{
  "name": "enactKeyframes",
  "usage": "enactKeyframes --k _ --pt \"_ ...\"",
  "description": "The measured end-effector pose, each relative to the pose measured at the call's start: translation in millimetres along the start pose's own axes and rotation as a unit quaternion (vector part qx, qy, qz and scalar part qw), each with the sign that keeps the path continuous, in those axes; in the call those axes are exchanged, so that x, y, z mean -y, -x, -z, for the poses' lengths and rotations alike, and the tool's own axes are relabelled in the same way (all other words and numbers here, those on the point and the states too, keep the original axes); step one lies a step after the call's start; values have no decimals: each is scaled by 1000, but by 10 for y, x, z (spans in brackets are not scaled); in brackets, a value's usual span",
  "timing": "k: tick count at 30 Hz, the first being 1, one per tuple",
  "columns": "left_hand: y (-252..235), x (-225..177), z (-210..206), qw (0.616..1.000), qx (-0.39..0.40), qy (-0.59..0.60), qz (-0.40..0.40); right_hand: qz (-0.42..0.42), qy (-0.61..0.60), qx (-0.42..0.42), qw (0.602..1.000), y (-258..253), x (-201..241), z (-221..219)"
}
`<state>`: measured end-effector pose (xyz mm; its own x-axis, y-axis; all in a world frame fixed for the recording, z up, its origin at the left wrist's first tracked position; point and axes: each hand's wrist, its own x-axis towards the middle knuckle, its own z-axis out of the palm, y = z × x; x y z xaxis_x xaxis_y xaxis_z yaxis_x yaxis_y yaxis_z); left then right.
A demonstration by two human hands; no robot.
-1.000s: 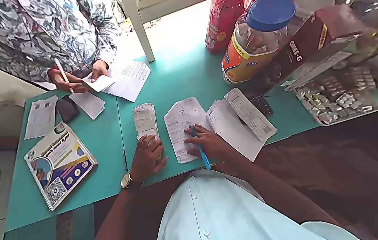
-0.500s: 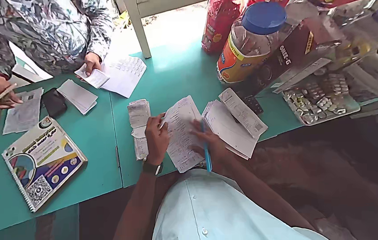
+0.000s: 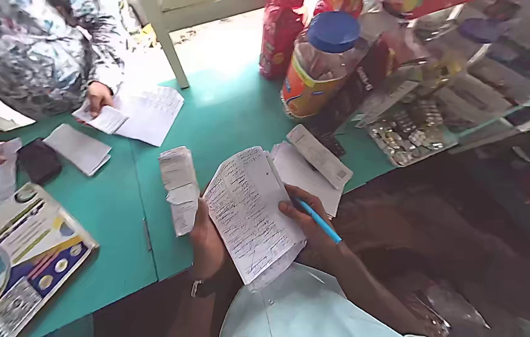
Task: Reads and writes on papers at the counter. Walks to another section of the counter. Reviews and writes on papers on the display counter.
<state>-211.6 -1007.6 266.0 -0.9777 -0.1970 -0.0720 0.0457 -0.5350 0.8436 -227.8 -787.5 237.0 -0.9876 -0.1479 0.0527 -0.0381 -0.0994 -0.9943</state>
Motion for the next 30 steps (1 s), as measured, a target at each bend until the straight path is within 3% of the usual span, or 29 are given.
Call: enactKeyframes --k 2,6,9,13,17,24,30 --pt "150 137 -126 998 -34 -37 39 -3 -2 -10 1000 188 -12 132" --pt "146 339 -439 997 29 -2 70 19 26 -38 999 506 104 579" --pt "57 437 -807 992 106 -49 48 47 51 -73 995 753 245 1019" --pt "55 785 -1652 970 187 -151 -26 71 30 -147 986 1116 368 1719" --pt "334 1419 -2778 948 253 -183 -64 97 12 -234 967 1599 441 2675" --pt "1217 2957 -4578 914 372 -161 3 102 49 -371 922 2867 469 4437" --pt "1756 3993 -5873 847 495 -173 -92 99 17 -499 861 3532 385 5374"
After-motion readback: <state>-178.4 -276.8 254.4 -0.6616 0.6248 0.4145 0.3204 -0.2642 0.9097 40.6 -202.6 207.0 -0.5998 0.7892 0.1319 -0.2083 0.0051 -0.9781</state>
